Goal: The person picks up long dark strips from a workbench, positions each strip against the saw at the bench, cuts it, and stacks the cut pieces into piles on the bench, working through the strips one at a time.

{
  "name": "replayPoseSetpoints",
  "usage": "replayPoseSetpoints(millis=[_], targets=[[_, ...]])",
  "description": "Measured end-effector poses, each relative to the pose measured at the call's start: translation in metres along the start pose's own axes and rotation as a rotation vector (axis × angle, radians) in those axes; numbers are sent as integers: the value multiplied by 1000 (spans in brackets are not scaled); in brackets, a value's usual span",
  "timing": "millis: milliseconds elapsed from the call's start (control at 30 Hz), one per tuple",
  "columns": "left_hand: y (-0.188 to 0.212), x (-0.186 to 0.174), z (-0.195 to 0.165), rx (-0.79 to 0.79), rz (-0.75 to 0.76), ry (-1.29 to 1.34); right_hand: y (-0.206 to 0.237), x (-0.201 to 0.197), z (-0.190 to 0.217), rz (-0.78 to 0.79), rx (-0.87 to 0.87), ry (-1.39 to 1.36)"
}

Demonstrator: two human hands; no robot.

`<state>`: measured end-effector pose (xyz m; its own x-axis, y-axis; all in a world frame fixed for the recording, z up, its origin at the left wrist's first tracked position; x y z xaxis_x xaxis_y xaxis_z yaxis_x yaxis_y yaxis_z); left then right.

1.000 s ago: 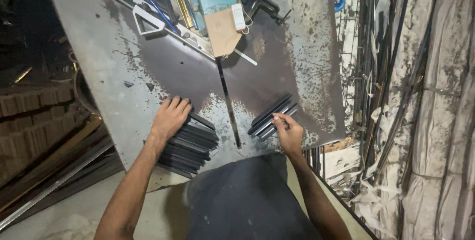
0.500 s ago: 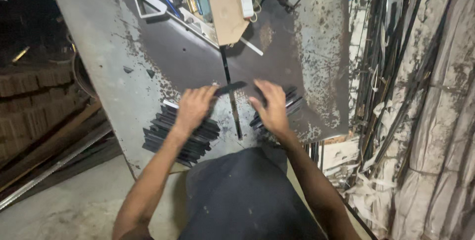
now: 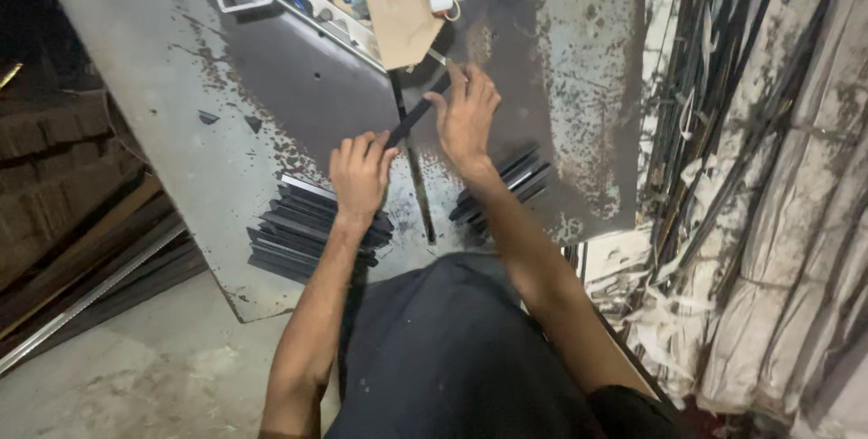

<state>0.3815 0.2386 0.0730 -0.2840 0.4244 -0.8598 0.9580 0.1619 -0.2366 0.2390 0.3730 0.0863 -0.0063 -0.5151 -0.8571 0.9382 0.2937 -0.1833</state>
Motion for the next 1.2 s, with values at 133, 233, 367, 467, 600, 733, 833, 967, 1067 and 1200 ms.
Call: replayPoseSetpoints(millis=[133, 233, 367, 467, 600, 733, 833, 967, 1067, 1200], targets=[[1, 13, 3, -51, -29, 7, 8, 1, -2, -35, 0, -112], [-3, 22, 6, -76, -11, 25, 3, 4, 4, 68, -78, -63], [-13, 25, 10, -52, -45, 7, -18, 8, 9, 217, -149, 16], [-21, 21, 14, -54, -87, -21, -37, 12, 1, 388, -26, 95], [-30, 19, 26, -38, -99, -27, -56, 8, -3, 340, -86, 80], [-32, 19, 40, -33, -68, -17, -68, 8, -3, 287, -122, 75], [-31, 18, 48, -38, -67, 13, -72, 9, -2, 276, -118, 51], [-37, 17, 58, -34, -46, 3, -75, 11, -5, 327, -104, 60], [-44, 16, 70, -52, -72, -3, -76, 16, -9, 380, -105, 136], [-51, 13, 89, -106, -137, 48, -77, 28, -11, 345, -106, 73]])
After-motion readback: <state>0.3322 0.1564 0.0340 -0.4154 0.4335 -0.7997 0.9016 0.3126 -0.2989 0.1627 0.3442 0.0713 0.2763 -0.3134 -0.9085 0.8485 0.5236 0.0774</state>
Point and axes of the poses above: each hand's wrist, its own y-axis away from the middle knuckle, its own x-axis out of the palm, z = x × y, the point moved 4 cm from there along -y, towards the middle knuckle, and after that the axes turned 4 degrees about x, right-handed, at the moved point
